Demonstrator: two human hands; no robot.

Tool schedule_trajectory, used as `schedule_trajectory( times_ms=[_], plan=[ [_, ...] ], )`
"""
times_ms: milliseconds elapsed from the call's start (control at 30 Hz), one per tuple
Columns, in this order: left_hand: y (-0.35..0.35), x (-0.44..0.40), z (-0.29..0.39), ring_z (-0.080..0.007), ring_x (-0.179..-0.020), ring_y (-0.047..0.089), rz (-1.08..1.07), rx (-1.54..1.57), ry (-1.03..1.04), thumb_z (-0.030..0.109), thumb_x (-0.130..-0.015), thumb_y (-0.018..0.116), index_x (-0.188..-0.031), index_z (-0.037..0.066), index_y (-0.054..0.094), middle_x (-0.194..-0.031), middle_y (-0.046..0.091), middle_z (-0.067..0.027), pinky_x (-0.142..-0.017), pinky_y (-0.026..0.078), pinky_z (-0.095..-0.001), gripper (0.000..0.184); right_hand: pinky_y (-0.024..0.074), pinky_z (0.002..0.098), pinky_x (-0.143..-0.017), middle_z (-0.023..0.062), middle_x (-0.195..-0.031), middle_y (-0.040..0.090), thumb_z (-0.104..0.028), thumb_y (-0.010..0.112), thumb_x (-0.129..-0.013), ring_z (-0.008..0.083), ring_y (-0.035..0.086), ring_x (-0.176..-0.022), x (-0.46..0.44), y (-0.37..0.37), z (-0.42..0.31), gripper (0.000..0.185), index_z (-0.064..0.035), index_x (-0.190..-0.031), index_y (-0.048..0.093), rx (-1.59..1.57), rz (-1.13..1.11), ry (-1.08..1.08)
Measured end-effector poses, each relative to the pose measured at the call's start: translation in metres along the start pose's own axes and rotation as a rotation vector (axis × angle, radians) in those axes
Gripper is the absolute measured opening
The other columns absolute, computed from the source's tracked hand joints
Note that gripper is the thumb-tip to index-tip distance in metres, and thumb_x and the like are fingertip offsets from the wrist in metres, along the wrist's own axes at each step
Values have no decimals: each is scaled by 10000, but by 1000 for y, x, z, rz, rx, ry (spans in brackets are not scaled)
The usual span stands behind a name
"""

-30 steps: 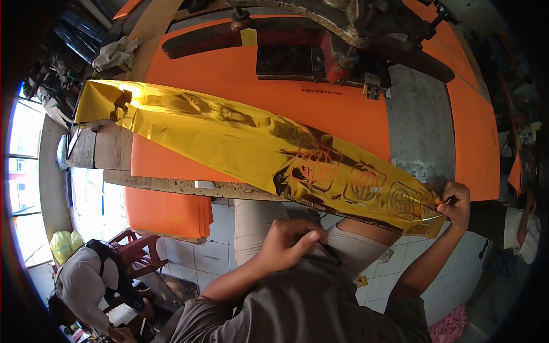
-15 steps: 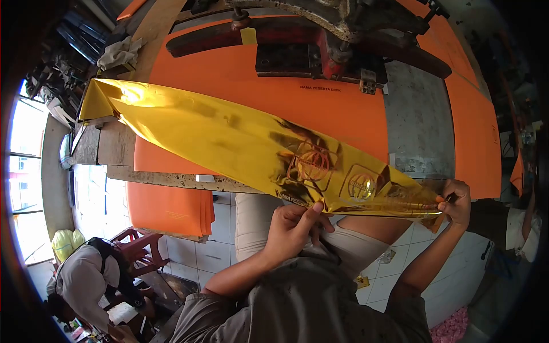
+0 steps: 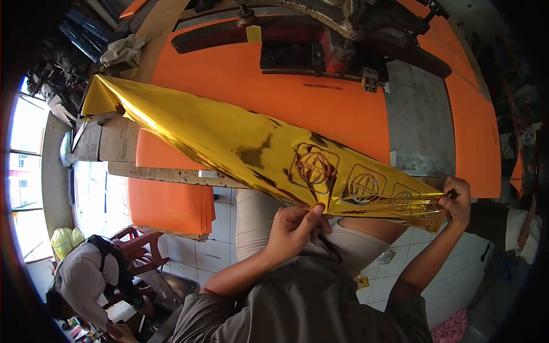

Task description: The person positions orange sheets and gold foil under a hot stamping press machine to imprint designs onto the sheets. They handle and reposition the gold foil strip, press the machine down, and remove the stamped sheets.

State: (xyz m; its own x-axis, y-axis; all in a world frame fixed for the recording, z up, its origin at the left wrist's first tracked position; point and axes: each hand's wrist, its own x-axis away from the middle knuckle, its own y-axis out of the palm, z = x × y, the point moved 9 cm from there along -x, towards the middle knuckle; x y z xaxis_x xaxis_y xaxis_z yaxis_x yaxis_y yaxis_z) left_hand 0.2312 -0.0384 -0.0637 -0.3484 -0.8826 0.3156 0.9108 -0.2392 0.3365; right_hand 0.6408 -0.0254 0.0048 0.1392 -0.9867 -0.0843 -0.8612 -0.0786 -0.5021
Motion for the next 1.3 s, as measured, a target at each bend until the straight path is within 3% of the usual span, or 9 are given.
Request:
schedule_trajectory(
  times_ms=[833,1033,1133,1200,1300],
  plan=[
    [-2,0,-7,-59,-527,557,-7,-53,23,331,-1103,520,-797,-20,731,-695,708,-42,-496,449,-244,511,309,277,-577,3,-668,506,-357,847,-748,104,435,-625,1,1,6,427,-58,-704,545,-14,12,40],
    [-12,11,-7,-86,-535,585,19,-107,125,262,-1105,503,-812,-21,731,-703,711,-50,-527,474,-258,467,339,285,-585,10,-689,517,-231,830,-796,111,448,-641,1,13,-27,339,-24,-741,567,167,93,50],
    [-26,33,17,-136,-627,640,101,-109,293,208,-1084,493,-882,-29,716,-805,742,-88,-603,506,-281,383,379,294,-599,18,-691,544,-232,828,-831,117,484,-648,17,28,-58,337,-10,-760,585,173,89,-16],
    [-54,52,17,-160,-730,635,192,-70,429,173,-1051,507,-842,-20,682,-803,714,-87,-694,485,-310,334,401,299,-605,35,-683,566,-295,842,-840,130,511,-637,25,48,-79,381,-11,-763,599,135,47,-53],
    [-119,85,4,-246,-993,630,411,264,520,246,-1051,504,-1138,-38,601,-1091,668,-144,-882,496,-409,313,424,313,-616,52,-712,594,-329,869,-815,156,557,-674,34,82,-95,404,-6,-786,629,74,-80,-155]
  ],
)
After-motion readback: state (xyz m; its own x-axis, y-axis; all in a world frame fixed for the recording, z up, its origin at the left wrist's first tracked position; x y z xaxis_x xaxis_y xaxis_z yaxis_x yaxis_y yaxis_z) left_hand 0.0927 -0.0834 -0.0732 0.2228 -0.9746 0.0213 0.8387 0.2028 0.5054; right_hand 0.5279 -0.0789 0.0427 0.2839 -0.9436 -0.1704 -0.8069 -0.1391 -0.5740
